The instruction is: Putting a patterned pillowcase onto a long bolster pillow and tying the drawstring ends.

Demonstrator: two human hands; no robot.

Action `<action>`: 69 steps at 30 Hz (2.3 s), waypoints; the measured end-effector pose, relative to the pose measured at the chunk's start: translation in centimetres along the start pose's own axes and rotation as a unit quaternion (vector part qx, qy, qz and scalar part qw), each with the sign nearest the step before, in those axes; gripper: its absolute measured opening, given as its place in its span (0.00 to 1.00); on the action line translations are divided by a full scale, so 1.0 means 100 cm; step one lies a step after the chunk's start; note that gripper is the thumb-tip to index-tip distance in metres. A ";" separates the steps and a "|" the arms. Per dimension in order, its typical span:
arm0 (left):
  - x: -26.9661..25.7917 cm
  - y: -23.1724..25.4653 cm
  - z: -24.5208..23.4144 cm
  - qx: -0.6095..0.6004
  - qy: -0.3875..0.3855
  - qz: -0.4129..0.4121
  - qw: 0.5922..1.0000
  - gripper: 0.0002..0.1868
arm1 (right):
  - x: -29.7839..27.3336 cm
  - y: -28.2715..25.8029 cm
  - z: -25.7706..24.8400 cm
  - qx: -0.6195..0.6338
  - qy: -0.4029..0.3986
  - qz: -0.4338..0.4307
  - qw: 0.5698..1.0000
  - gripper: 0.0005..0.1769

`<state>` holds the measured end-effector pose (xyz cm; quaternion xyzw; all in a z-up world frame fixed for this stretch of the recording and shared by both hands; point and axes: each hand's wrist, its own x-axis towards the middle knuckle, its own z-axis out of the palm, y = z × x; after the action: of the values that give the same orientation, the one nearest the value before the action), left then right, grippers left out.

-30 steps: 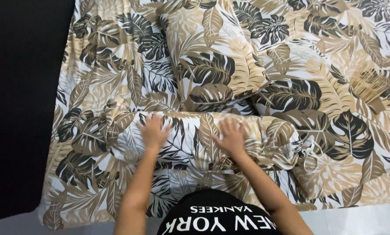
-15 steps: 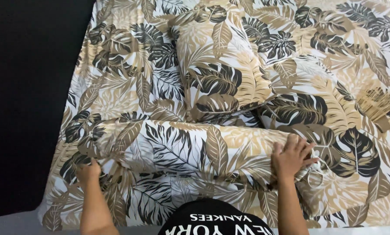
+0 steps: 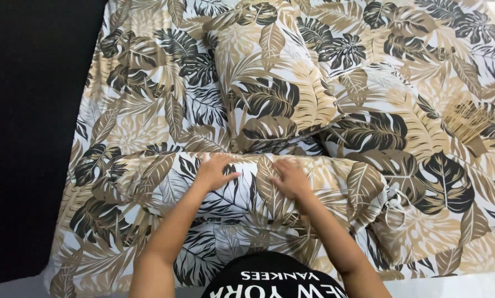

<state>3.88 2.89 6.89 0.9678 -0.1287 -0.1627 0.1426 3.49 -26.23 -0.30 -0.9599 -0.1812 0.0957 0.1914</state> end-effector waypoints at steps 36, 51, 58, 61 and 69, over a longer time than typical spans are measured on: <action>-0.013 -0.105 -0.003 -0.343 0.151 -0.470 0.800 0.67 | -0.087 0.121 -0.047 -0.048 0.145 0.351 0.924 0.42; 0.028 0.011 -0.041 -0.147 0.152 -0.179 0.961 0.43 | 0.078 0.093 -0.061 0.507 0.123 0.399 0.754 0.72; 0.056 -0.011 0.024 -0.028 0.121 -0.163 0.979 0.39 | 0.107 0.027 -0.073 0.644 0.102 0.402 0.642 0.76; 0.052 -0.011 0.025 -0.046 0.116 -0.166 0.978 0.39 | 0.121 0.013 -0.062 0.727 0.076 0.344 0.589 0.75; 0.053 -0.012 0.025 -0.062 0.139 -0.159 0.975 0.37 | 0.155 0.029 -0.037 0.758 0.188 0.351 0.516 0.50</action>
<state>8.12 1.81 2.77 0.9784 0.0587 -0.0546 0.1907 19.50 -24.02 0.07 -0.4315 0.3524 0.0737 0.8272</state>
